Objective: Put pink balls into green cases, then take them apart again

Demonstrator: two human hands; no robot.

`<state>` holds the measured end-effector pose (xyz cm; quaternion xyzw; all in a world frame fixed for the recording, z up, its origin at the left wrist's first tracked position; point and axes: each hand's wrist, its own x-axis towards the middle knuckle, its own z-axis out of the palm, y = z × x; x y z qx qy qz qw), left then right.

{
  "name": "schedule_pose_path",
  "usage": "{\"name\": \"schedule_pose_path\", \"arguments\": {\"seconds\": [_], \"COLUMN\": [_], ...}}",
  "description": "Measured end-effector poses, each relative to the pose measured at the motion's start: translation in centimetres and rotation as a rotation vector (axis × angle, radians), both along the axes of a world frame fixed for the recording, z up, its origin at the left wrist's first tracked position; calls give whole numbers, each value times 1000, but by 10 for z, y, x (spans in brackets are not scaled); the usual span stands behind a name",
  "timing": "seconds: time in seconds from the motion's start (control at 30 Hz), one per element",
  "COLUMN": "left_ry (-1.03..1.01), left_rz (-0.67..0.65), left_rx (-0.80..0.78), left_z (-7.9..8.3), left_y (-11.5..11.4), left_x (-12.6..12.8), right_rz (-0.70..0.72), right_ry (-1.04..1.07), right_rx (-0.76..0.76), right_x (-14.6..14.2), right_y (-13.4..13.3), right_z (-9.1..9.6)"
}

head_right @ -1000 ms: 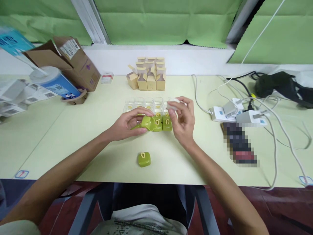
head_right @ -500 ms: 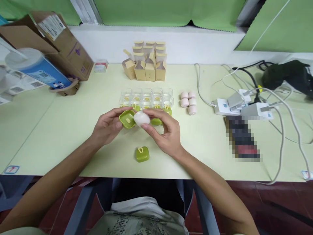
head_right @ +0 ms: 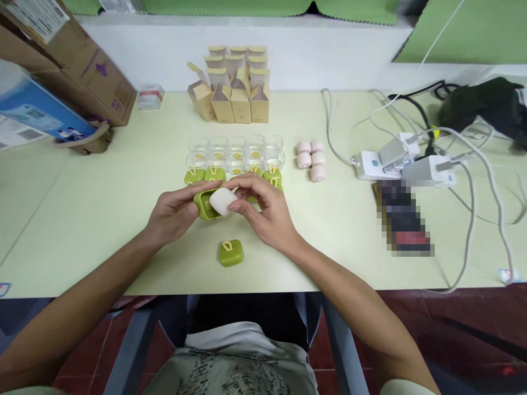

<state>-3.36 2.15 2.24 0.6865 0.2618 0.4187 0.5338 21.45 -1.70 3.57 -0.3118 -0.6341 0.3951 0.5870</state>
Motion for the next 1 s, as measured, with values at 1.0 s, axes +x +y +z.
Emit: {"name": "schedule_pose_path", "arguments": {"seconds": [1.0], "left_ry": [-78], "left_rz": [-7], "left_rx": [11], "left_z": [5], "left_y": [-1], "left_x": [12], "right_rz": [-30], "right_ry": [-228], "right_rx": [66], "right_x": [3], "right_y": [-4], "right_z": [-1]}}
